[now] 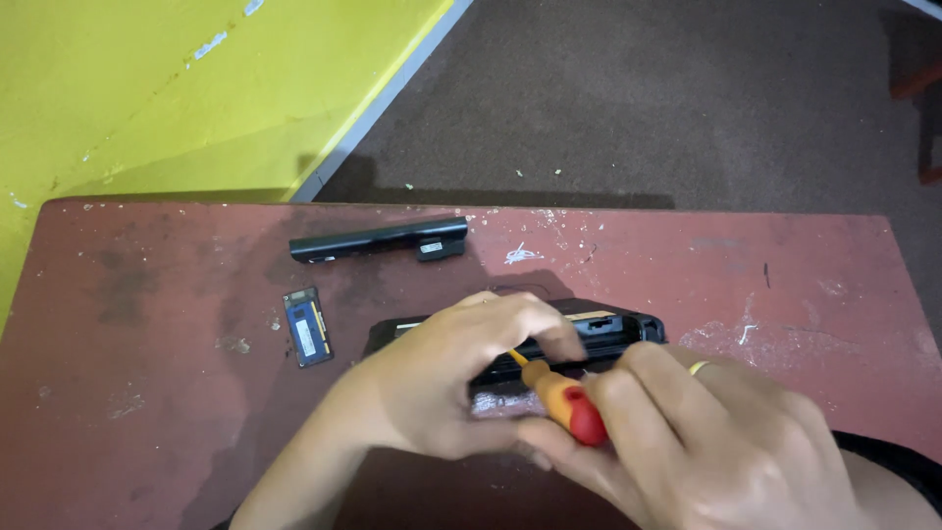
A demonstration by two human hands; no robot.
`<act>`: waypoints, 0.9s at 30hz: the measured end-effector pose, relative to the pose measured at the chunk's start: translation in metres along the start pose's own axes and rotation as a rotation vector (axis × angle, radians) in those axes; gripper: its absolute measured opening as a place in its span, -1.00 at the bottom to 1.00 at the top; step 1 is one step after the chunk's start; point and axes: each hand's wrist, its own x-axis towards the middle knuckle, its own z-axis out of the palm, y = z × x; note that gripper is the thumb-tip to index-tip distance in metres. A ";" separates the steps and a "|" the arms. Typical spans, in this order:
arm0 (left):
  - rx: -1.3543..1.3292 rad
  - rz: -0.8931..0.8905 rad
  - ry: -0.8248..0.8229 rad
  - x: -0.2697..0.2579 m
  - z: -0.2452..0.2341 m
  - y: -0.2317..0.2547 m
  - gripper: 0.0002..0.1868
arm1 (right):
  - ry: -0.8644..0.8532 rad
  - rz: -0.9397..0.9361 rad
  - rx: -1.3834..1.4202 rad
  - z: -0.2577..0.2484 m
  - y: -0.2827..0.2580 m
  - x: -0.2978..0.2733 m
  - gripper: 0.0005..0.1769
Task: Disassembling and reassembling a laptop computer using a screwdriver
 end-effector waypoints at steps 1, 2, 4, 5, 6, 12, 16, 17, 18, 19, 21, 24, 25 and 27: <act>0.060 -0.018 0.041 0.000 0.004 -0.002 -0.65 | 0.019 0.060 -0.095 0.003 -0.002 -0.002 -0.36; 0.119 -0.035 0.082 0.000 0.009 -0.003 -0.83 | 0.038 0.120 -0.191 0.007 -0.005 -0.003 -0.21; 0.097 -0.024 0.065 -0.002 0.007 -0.006 -0.85 | 0.010 0.121 -0.182 0.006 -0.003 -0.006 -0.17; 0.073 -0.008 0.044 -0.002 0.006 -0.007 -0.85 | -0.019 0.127 -0.179 0.006 -0.002 -0.008 -0.08; 0.075 -0.007 0.044 -0.004 0.006 -0.011 -0.85 | -0.016 0.126 -0.179 -0.001 0.001 -0.007 -0.08; 0.078 0.072 -0.021 -0.006 0.002 -0.014 -0.77 | -0.140 -0.347 0.168 -0.013 0.021 -0.014 -0.56; 0.094 -0.018 -0.063 -0.004 -0.002 0.001 -0.38 | 0.049 -0.099 -0.125 -0.004 0.007 -0.016 -0.63; 0.131 -0.094 -0.071 -0.003 -0.002 0.005 -0.14 | 0.103 0.019 -0.197 -0.002 0.002 -0.013 -0.57; 0.132 -0.092 -0.074 -0.001 0.003 0.005 -0.14 | 0.104 0.023 -0.198 0.000 0.000 -0.011 -0.57; 0.150 -0.046 0.023 -0.001 0.010 0.005 -0.45 | 0.087 0.093 -0.195 0.002 -0.003 -0.009 -0.49; 0.167 0.000 0.121 0.001 0.017 0.007 -0.68 | 0.068 0.162 -0.191 0.006 -0.007 -0.010 -0.32; 0.121 -0.044 0.194 0.005 0.012 0.010 -0.74 | 0.005 0.229 -0.292 0.007 -0.006 -0.013 -0.23; 0.073 0.020 0.154 0.005 0.009 0.007 -0.75 | -0.062 0.216 -0.261 0.004 -0.006 -0.011 -0.29; 0.025 0.083 0.112 0.002 0.006 0.003 -0.72 | -0.129 0.205 -0.229 0.003 0.001 -0.010 -0.08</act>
